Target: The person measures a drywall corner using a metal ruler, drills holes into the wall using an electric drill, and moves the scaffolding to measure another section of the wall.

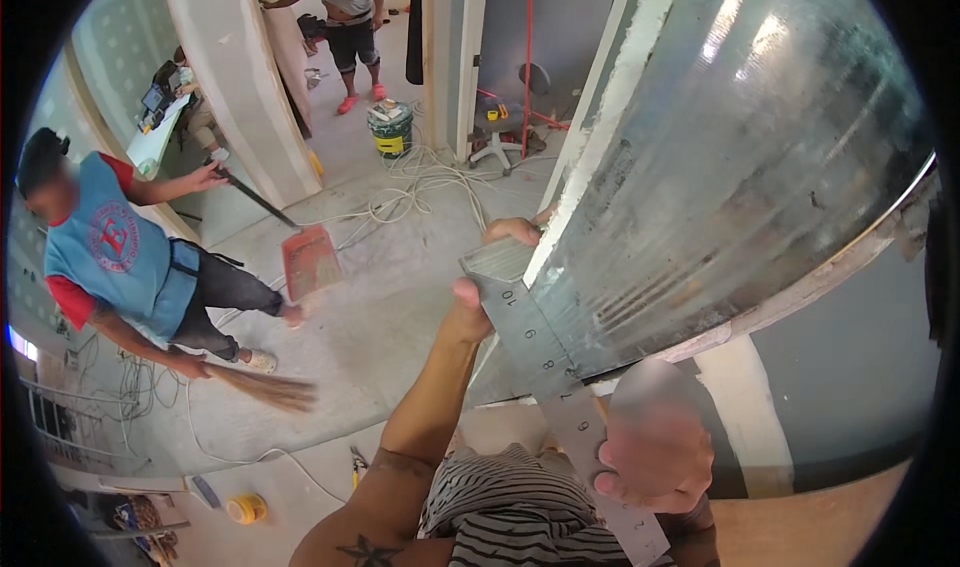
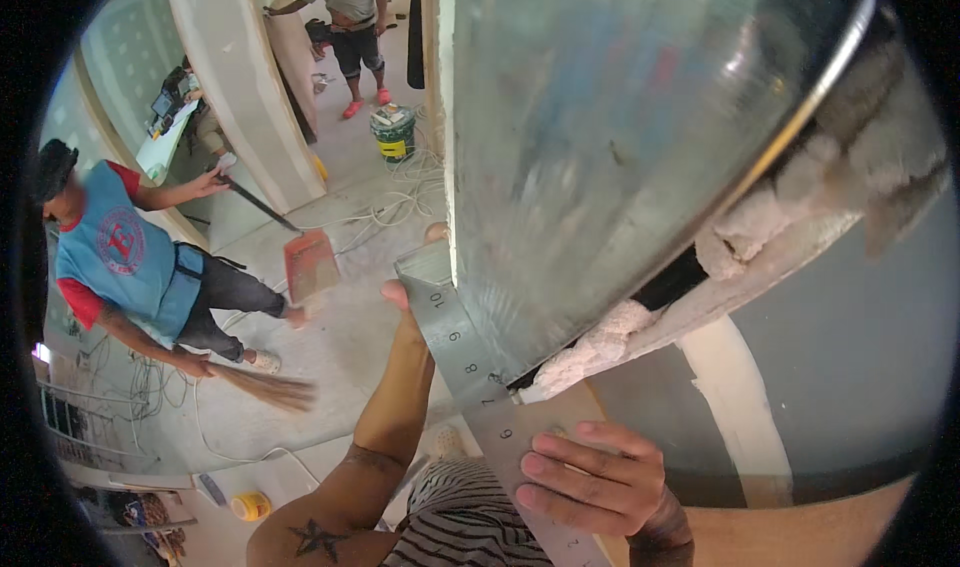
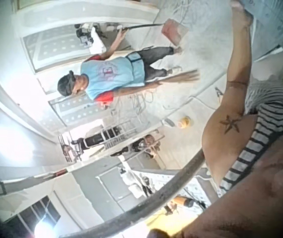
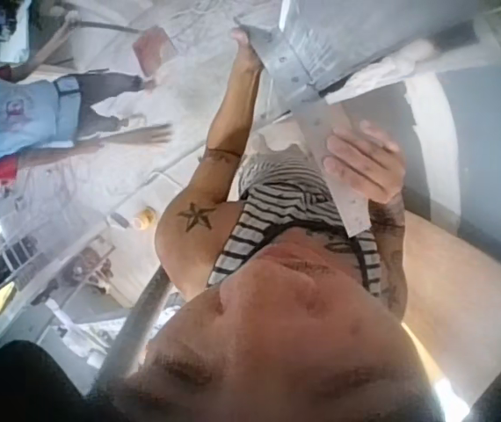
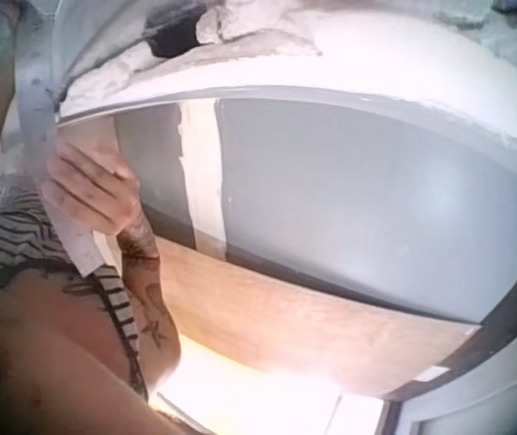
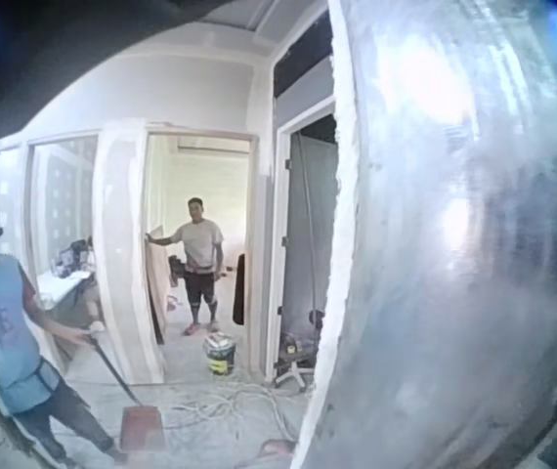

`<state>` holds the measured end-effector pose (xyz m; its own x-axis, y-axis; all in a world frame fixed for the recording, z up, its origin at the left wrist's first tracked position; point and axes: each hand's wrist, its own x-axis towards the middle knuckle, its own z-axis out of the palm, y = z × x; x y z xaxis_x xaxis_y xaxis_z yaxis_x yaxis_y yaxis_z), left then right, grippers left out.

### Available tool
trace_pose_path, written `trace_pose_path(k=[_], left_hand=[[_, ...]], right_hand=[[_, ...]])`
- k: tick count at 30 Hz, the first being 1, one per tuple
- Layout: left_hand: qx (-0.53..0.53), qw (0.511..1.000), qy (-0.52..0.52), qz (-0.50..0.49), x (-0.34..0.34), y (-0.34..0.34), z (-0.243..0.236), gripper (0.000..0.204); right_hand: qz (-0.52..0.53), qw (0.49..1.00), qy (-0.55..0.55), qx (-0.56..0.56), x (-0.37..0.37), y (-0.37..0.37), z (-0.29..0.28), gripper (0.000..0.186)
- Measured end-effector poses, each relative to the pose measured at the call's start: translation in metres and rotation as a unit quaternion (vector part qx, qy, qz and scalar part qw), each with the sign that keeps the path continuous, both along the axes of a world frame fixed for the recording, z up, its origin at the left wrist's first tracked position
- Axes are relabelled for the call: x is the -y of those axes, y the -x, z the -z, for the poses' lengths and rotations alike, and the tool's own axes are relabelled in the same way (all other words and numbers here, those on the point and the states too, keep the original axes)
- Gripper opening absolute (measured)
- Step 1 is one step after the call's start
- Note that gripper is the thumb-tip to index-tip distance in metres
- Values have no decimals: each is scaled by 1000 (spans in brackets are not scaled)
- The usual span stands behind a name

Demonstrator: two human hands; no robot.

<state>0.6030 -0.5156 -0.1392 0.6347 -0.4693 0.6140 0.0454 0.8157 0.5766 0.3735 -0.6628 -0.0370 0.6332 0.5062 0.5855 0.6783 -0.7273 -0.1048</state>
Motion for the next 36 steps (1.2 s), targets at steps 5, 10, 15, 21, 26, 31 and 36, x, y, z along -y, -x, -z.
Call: trace_pose_path(k=[5, 10, 15, 21, 26, 31, 36], left_hand=[[20, 998, -43, -29, -1, -5, -2, 90], [12, 999, -45, 16, 3, -6, -6, 98], [20, 997, -24, 70, 10, -14, -10, 111], [82, 988, 85, 100, 18, -17, -16, 110], [62, 997, 43, 32, 14, -14, 5, 109], [-3, 998, -55, -18, 13, -8, 19, 117], [-72, 980, -107, -150, -4, 7, 8, 111]], right_hand=[[-4, 1000, 10, 15, 7, -3, -1, 16], [-4, 1000, 26, 9, 9, -1, -2, 13], [-15, 999, 10, 29, 9, -2, 7, 13], [-8, 1000, 17, 20, 9, -1, 4, 15], [-15, 1000, 21, 13, 12, 0, 1, 19], [-25, 1000, 9, 14, 21, 7, 3, 24], [-82, 995, 1, 56, 28, -3, 7, 23]])
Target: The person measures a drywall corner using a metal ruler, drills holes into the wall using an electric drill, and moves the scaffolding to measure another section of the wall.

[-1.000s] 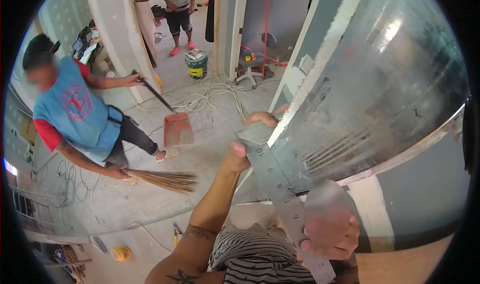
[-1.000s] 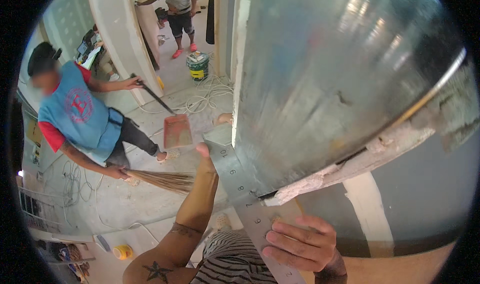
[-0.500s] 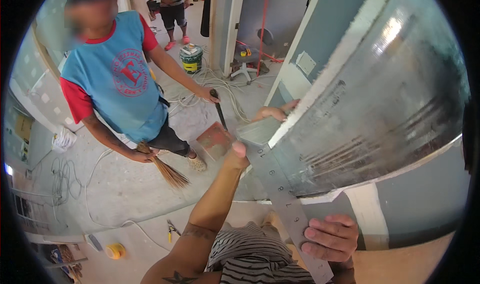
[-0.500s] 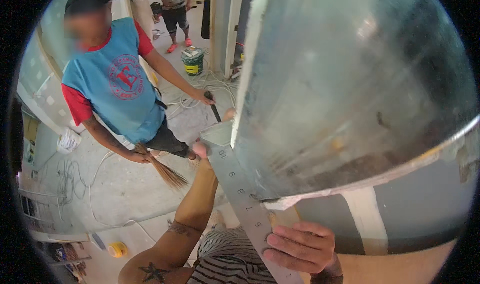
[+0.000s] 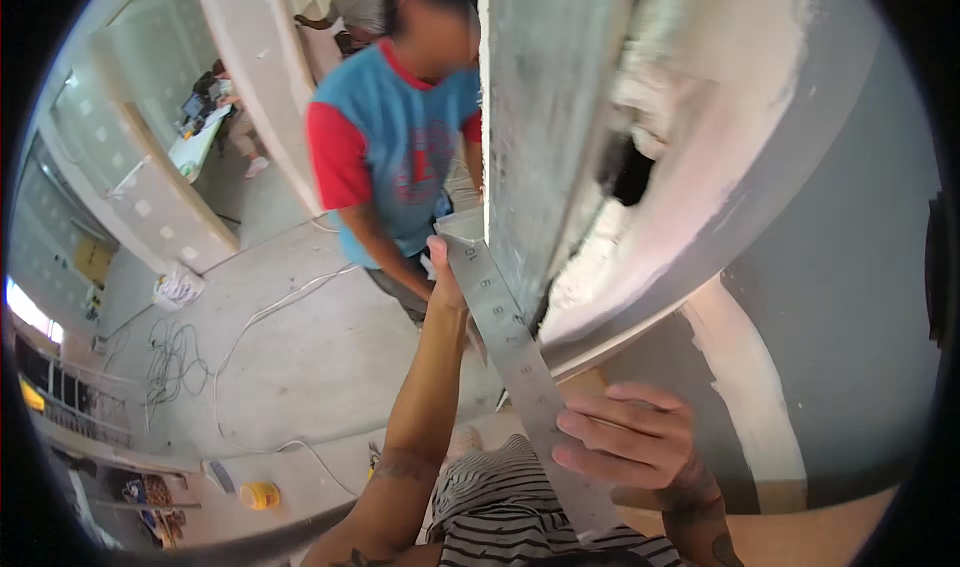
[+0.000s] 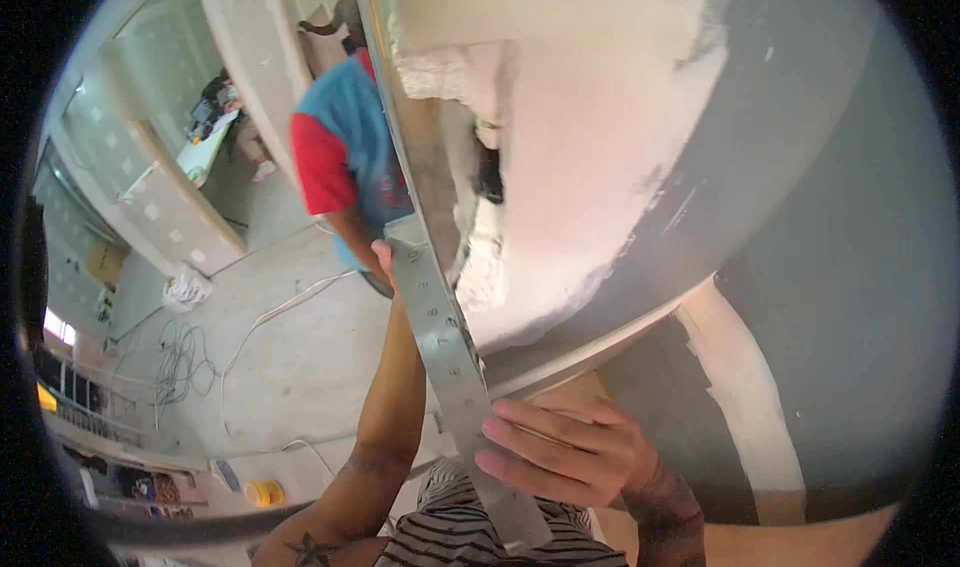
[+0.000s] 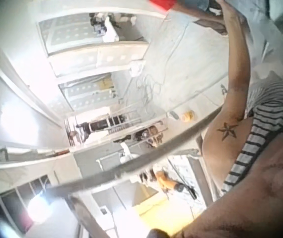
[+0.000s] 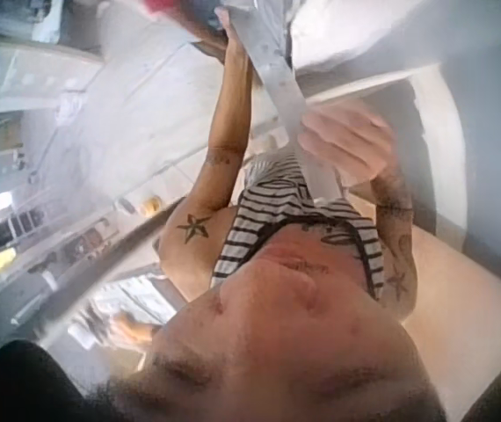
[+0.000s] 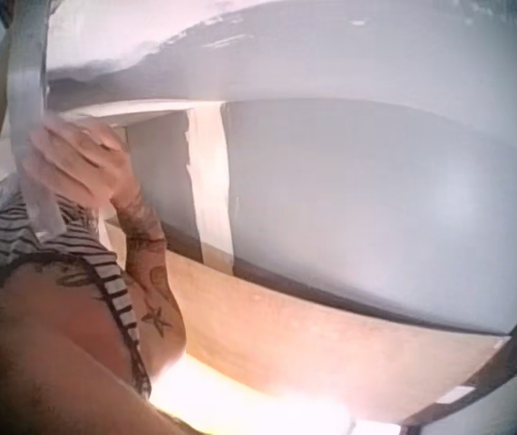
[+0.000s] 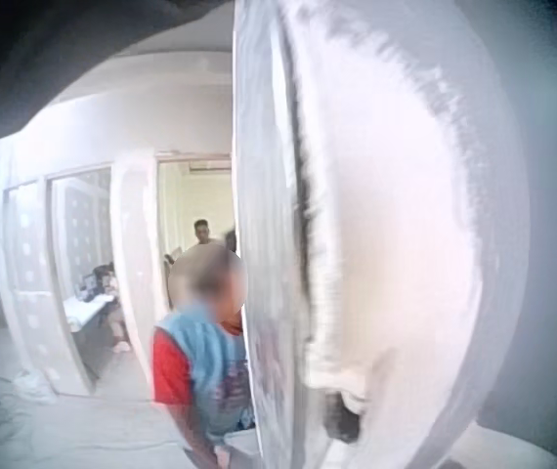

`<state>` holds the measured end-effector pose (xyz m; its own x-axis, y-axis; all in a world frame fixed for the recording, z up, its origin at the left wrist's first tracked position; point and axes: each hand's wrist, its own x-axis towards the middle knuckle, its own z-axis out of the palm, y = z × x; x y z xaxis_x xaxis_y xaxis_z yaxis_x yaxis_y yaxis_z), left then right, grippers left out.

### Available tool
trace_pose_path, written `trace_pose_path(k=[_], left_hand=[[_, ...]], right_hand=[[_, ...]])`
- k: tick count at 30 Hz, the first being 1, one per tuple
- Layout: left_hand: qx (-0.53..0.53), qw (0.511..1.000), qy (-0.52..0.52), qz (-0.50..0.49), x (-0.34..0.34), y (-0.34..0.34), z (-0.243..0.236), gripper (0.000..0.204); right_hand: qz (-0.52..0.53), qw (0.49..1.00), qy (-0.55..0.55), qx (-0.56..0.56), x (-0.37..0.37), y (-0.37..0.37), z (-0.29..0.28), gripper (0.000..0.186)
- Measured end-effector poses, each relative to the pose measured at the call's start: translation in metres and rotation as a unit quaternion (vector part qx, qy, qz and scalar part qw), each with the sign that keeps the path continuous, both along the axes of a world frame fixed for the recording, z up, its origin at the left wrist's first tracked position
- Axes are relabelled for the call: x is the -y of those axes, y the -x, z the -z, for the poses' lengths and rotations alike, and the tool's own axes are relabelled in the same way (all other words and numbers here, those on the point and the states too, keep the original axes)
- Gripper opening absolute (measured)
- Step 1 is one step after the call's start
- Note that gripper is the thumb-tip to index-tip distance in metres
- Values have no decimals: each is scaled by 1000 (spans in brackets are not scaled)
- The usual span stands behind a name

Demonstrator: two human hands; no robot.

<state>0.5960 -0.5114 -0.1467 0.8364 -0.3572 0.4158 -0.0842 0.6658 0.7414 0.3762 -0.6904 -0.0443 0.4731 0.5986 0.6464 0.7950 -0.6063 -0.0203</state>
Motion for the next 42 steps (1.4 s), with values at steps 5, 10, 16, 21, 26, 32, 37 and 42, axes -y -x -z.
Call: trace_pose_path(k=[5, 10, 16, 21, 26, 32, 37, 42], left_hand=[[-3, 995, 93, -26, 6, -4, -3, 88], [-47, 992, 84, -78, 8, 10, -22, 78], [-41, 987, 64, -142, 4, 16, -27, 73], [-76, 990, 72, -92, -1, 13, -26, 67], [-92, 983, 76, -138, 6, 26, -34, 67], [-79, 985, 87, -127, 12, 20, -38, 68], [-77, 984, 86, -139, 0, 22, -38, 69], [-84, 985, 78, -128, 8, 17, -33, 69]], right_hand=[[-35, 997, 9, 61, 4, -7, -2, 21], [-62, 995, -1, 79, 8, -10, 0, 21], [-104, 993, -32, 38, 29, -4, 0, 21], [-71, 991, -105, 43, 57, 1, -3, 26], [-85, 989, -110, 50, 69, -1, -12, 26], [-95, 989, -96, 57, 79, -6, -5, 28], [95, 987, -81, 103, 29, -54, -4, 69], [150, 975, -140, 87, 14, -78, 0, 93]])
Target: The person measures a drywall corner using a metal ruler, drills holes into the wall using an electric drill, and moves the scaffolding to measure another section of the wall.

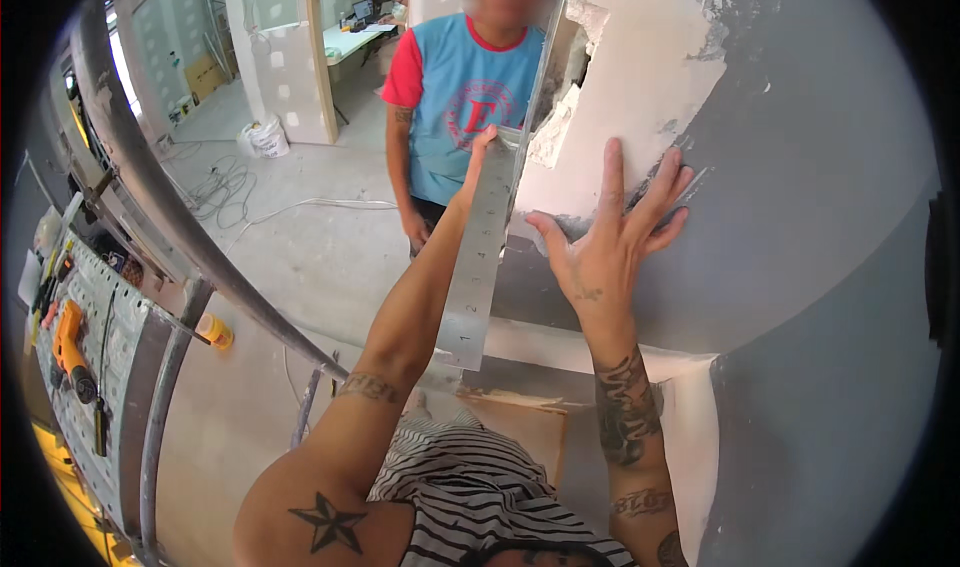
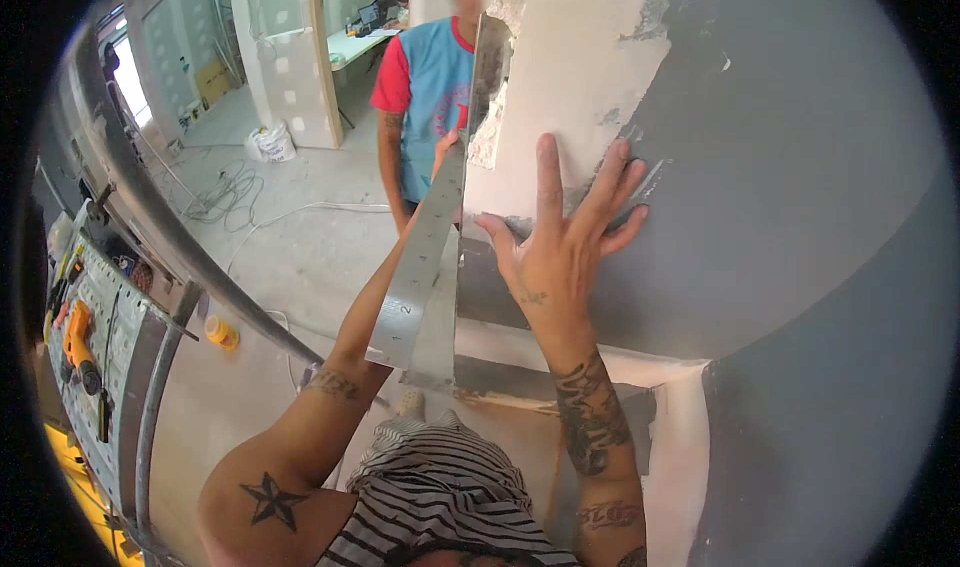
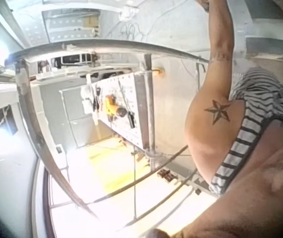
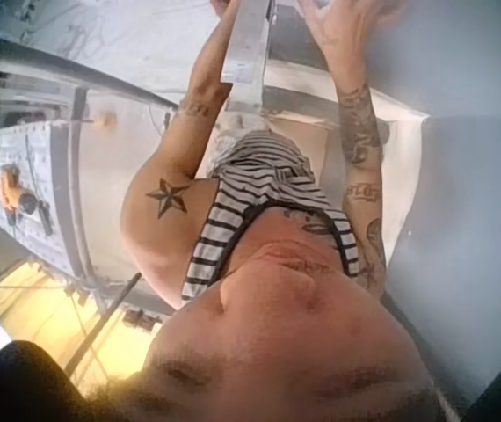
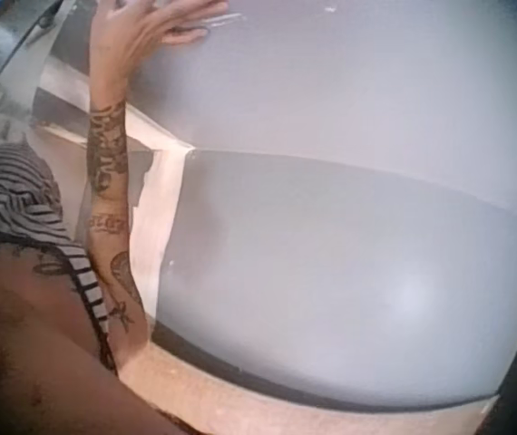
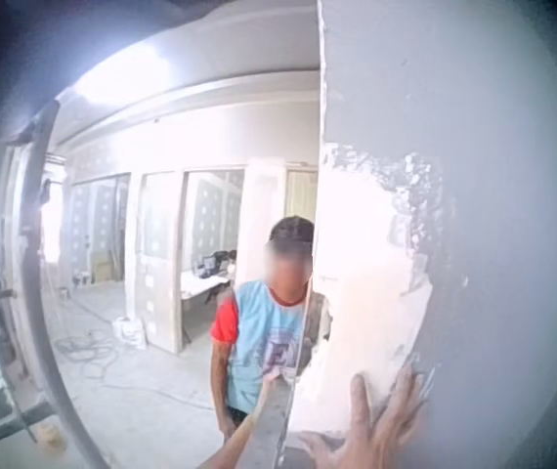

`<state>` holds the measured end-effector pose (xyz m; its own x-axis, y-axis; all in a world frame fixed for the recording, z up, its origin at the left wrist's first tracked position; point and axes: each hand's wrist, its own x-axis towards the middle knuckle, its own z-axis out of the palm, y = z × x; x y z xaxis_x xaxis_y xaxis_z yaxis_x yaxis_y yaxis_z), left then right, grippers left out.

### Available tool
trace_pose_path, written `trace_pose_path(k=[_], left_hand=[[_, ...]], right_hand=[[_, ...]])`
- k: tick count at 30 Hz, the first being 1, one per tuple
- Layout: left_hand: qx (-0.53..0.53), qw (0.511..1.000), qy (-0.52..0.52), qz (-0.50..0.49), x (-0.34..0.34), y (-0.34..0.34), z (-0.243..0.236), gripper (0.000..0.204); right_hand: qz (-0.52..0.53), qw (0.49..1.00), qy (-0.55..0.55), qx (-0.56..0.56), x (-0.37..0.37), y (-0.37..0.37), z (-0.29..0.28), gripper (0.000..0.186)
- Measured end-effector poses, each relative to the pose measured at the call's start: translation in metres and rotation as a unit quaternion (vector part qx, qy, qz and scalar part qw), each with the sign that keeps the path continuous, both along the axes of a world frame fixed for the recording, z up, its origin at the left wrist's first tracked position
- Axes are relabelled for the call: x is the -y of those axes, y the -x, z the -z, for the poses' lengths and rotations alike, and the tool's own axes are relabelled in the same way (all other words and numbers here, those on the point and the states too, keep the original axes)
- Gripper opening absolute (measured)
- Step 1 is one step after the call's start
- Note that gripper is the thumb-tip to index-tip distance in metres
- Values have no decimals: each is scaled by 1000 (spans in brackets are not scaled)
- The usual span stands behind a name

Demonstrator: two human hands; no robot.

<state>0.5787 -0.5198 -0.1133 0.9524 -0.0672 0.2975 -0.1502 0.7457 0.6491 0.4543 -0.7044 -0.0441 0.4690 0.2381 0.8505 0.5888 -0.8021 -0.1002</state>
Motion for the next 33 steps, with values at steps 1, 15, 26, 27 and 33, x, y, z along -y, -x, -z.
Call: trace_pose_path(k=[1, 15, 26, 27, 33], left_hand=[[-1, 1000, -1, -2, 1, -1, 0, 69], [-6, 1000, -2, -9, -10, -11, 6, 71], [-14, 1000, 1, -15, -1, -15, 16, 77], [-15, 1000, 4, -15, -10, -22, 22, 77], [-35, 995, 52, 80, 0, -27, 23, 78]], right_hand=[[-5, 1000, -19, -9, -1, -3, 0, 98], [-15, 999, -32, -37, -17, -8, -1, 108], [-6, 1000, -25, -19, -14, -7, 2, 108], [-11, 999, -24, -20, -17, -5, 1, 112], [9, 999, -29, -31, -12, -5, 2, 111]])
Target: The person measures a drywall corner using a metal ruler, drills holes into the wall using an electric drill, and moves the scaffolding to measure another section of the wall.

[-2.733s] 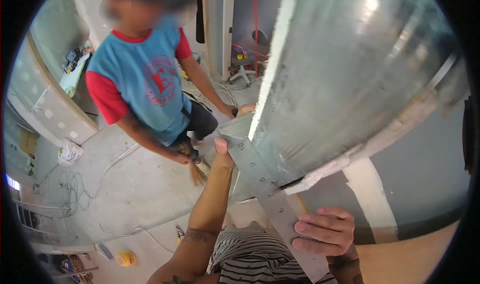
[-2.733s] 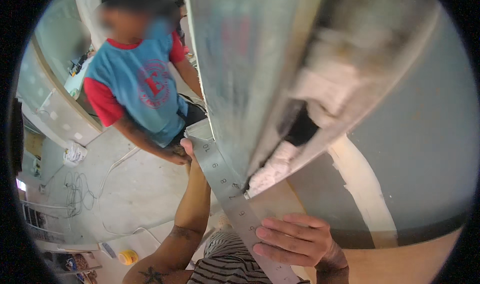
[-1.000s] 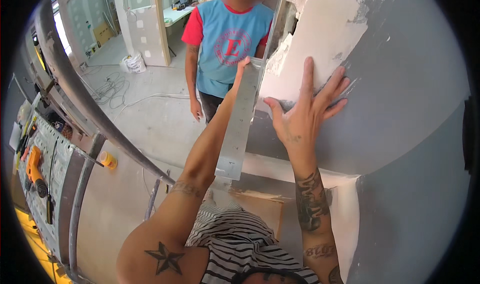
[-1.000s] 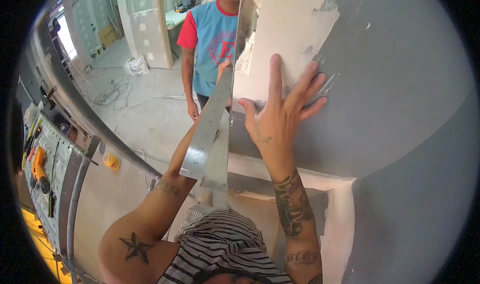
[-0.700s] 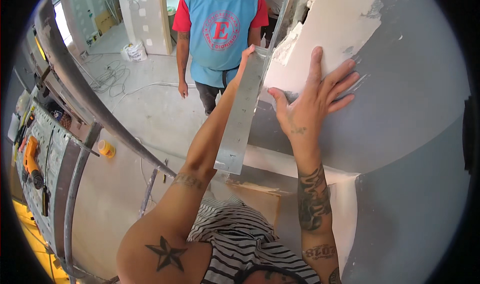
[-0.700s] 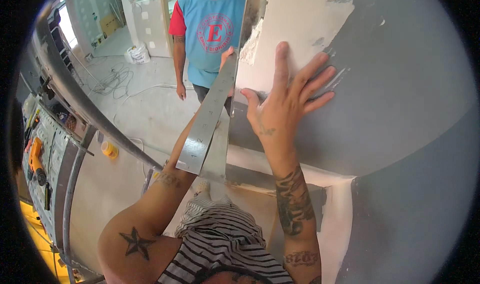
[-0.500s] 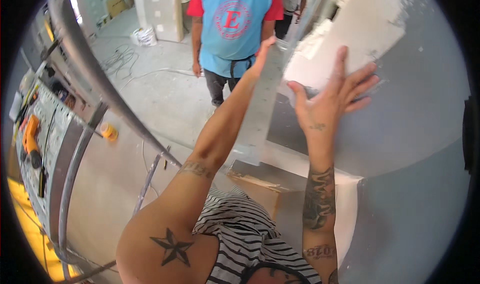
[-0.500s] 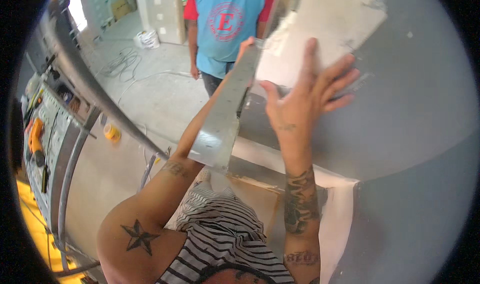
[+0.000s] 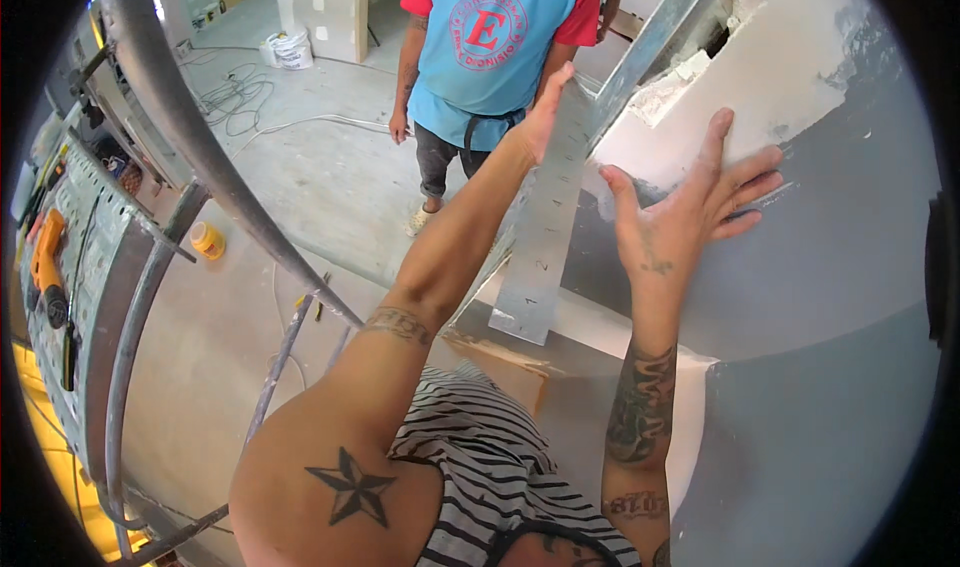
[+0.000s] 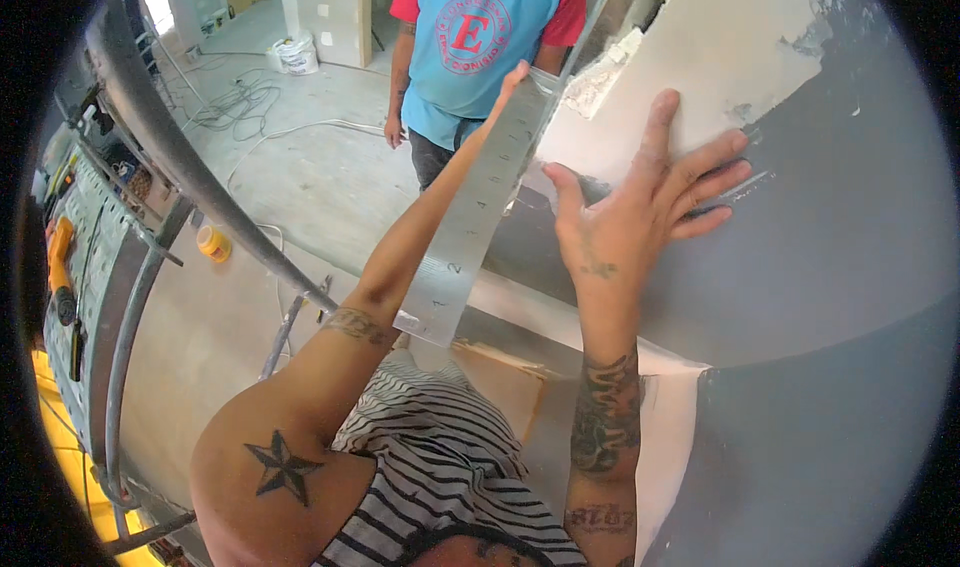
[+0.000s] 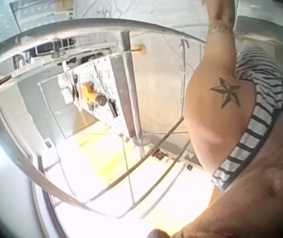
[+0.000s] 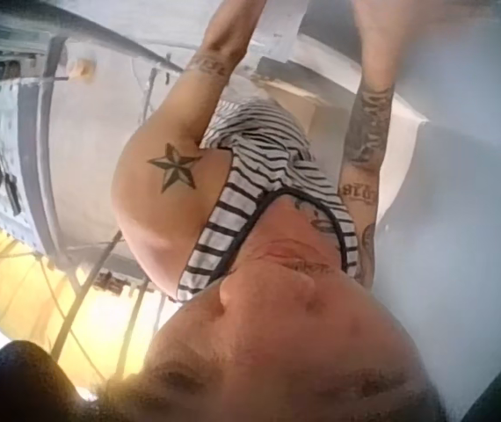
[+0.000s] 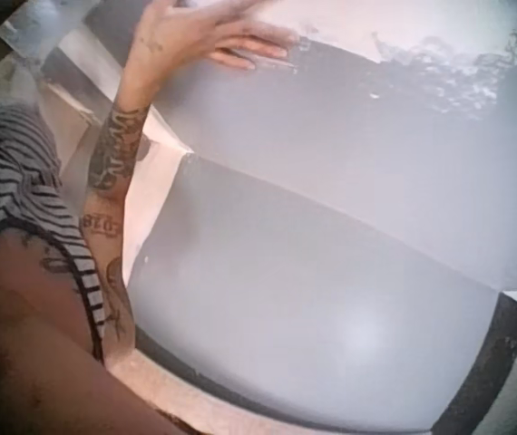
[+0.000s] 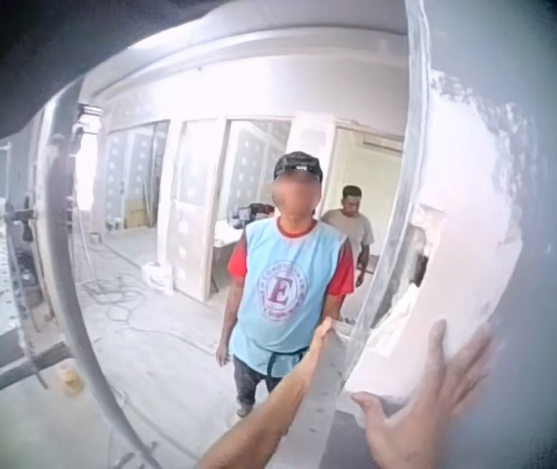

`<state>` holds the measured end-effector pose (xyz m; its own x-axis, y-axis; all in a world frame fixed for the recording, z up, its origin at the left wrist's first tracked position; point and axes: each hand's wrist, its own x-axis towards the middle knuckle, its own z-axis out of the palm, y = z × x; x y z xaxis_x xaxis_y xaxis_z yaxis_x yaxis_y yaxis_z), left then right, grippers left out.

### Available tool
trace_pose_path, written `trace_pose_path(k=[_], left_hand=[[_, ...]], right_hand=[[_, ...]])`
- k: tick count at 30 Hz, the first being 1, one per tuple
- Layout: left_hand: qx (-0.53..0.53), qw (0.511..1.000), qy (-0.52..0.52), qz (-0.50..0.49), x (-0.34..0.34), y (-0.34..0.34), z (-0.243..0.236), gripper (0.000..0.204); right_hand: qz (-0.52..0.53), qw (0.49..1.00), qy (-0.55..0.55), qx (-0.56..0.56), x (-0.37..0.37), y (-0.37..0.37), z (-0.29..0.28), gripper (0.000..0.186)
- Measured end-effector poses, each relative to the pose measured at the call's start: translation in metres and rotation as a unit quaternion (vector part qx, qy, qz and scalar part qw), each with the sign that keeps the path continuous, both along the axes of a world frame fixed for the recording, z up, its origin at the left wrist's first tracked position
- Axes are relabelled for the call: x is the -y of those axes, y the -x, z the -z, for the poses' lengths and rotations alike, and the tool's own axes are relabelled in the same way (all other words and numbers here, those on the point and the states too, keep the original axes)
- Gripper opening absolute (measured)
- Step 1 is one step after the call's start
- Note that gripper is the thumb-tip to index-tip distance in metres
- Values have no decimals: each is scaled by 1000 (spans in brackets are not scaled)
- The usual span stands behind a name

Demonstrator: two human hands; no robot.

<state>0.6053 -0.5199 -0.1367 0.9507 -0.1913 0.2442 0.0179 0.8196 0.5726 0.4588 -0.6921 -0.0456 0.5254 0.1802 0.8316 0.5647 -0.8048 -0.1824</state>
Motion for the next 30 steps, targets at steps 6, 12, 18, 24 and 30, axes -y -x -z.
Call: trace_pose_path(k=[6, 12, 18, 24, 30], left_hand=[[17, 998, -6, -61, -6, 0, -12, 77], [27, 997, -19, -65, -4, 2, -18, 76], [42, 996, -39, -66, -2, 14, -22, 75], [132, 988, -33, -75, -3, 33, -28, 74], [171, 904, -70, -385, -93, 132, 7, 68]], right_hand=[[-11, 1000, 1, 0, -4, -2, -1, 112], [-11, 1000, 1, 7, -2, -3, 0, 112], [-14, 1000, 1, 8, -1, -1, 1, 111], [-29, 999, 13, 7, 18, 9, -3, 101], [-295, 944, -75, -124, 41, 54, 49, 58]])
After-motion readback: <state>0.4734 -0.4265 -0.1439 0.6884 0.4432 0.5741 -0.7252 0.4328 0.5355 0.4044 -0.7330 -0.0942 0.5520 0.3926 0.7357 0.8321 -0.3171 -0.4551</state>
